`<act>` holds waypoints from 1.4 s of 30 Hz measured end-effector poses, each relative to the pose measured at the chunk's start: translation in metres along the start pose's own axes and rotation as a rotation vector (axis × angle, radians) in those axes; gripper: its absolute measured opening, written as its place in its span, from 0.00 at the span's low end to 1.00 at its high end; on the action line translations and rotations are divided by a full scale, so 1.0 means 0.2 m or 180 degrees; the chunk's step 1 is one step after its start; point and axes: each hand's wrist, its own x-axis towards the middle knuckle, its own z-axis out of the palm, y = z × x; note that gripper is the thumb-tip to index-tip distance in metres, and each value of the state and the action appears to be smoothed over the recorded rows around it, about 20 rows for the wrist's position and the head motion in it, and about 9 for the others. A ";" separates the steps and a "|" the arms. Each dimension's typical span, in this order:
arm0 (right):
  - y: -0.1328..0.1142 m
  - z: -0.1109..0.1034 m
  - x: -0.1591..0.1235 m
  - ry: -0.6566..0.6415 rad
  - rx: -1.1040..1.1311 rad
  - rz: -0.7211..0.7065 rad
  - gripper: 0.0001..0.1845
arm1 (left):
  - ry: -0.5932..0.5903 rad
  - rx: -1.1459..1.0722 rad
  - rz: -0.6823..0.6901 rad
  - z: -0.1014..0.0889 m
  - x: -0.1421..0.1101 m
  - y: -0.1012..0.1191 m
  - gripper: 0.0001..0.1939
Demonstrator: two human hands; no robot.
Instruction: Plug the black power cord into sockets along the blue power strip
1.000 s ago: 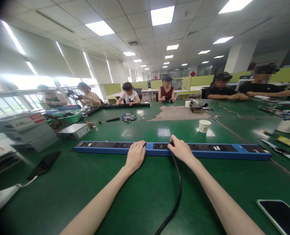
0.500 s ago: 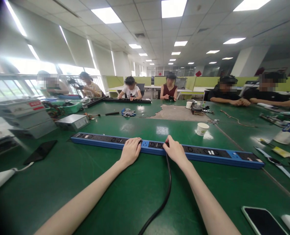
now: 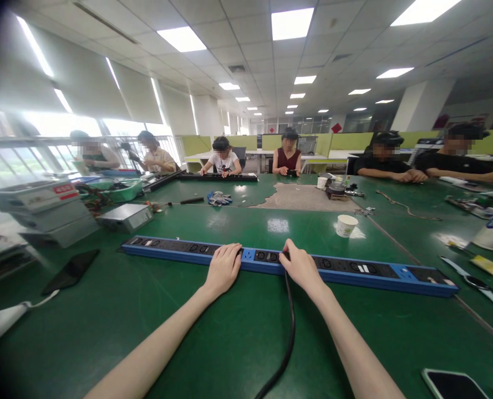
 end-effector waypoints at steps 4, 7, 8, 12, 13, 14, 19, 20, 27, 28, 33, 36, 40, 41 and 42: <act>-0.01 -0.01 0.01 -0.0002 -0.0008 0.0025 0.08 | -0.0013 -0.0005 -0.0008 -0.01 0.01 0.01 0.19; -0.01 -0.02 0.01 -0.0011 0.0011 0.0006 0.08 | -0.0027 0.0002 -0.0011 -0.01 0.02 0.00 0.19; -0.01 -0.02 0.01 -0.0014 0.0018 -0.0002 0.08 | -0.0032 0.0005 -0.0013 -0.01 0.03 0.00 0.19; -0.02 -0.03 0.02 -0.0056 0.0062 -0.0008 0.08 | -0.0035 -0.0007 -0.0033 -0.01 0.04 0.00 0.19; -0.02 -0.03 0.02 -0.0072 0.0068 -0.0011 0.09 | -0.0034 -0.0014 -0.0037 -0.02 0.04 0.00 0.19; -0.02 -0.03 0.02 -0.0081 0.0070 -0.0019 0.10 | -0.0034 -0.0020 -0.0043 -0.02 0.05 0.00 0.19; -0.03 -0.03 0.01 -0.0087 0.0045 -0.0037 0.09 | -0.0052 -0.0038 -0.0067 -0.02 0.05 -0.01 0.19; -0.03 -0.03 0.01 -0.0084 0.0029 -0.0031 0.09 | -0.0059 -0.0048 -0.0070 -0.02 0.05 -0.01 0.19; -0.03 -0.01 0.01 -0.0014 -0.0203 0.0006 0.09 | -0.0069 -0.0091 -0.0086 0.00 0.03 -0.03 0.19; -0.02 0.00 0.00 0.0015 -0.0215 -0.0012 0.09 | -0.0066 -0.0097 -0.0084 0.00 0.03 -0.03 0.19; -0.04 -0.03 0.00 0.0165 0.0064 -0.0210 0.10 | -0.0010 -0.0105 -0.0065 -0.01 0.03 -0.02 0.19; -0.08 -0.16 0.01 0.0485 0.0255 -0.0113 0.13 | -0.0009 -0.0107 -0.0066 -0.01 0.03 -0.02 0.19; -0.07 -0.42 0.02 0.0878 0.0243 -0.0097 0.18 | -0.0013 -0.0111 -0.0074 -0.01 0.03 -0.02 0.19; -0.04 -0.48 0.01 0.0862 0.0171 -0.0101 0.18 | -0.0012 -0.0108 -0.0074 -0.01 0.03 -0.02 0.19; 0.00 -0.52 0.01 0.0841 0.0093 -0.0091 0.19 | -0.0013 -0.0100 -0.0075 -0.02 0.03 -0.02 0.19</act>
